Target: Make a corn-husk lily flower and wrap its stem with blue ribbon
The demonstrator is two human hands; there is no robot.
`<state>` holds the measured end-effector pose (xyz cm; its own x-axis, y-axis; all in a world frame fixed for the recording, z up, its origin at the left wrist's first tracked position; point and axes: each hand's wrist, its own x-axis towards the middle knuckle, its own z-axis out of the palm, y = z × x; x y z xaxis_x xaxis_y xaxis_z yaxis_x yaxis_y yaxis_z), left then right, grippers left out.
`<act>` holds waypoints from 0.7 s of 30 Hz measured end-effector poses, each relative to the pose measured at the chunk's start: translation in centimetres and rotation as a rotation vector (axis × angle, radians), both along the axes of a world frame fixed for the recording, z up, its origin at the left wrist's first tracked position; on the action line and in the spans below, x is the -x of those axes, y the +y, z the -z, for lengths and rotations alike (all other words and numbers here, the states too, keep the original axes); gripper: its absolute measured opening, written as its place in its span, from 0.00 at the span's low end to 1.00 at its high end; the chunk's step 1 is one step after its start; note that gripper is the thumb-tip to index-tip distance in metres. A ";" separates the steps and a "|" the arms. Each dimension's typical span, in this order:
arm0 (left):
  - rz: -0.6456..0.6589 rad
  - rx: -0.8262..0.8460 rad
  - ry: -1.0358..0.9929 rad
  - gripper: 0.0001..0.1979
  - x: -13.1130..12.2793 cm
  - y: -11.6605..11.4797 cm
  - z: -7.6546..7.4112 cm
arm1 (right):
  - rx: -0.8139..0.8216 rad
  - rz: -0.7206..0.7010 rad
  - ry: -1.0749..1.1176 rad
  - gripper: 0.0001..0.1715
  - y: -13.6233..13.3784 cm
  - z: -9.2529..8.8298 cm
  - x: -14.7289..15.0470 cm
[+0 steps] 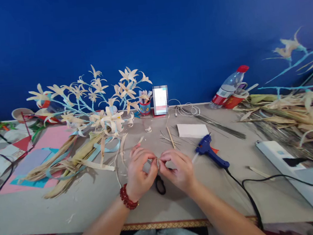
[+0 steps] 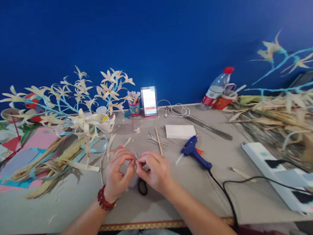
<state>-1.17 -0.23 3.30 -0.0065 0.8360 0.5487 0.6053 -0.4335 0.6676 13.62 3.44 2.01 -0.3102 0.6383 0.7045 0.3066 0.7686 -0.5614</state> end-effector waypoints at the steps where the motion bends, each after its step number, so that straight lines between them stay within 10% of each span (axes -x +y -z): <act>1: -0.003 -0.006 0.009 0.05 -0.1 0.1 0.0 | -0.010 -0.001 -0.007 0.06 0.0 0.0 0.0; 21: -0.055 -0.020 0.106 0.05 0.2 0.1 -0.3 | 0.093 -0.071 0.004 0.09 0.3 -0.2 -0.2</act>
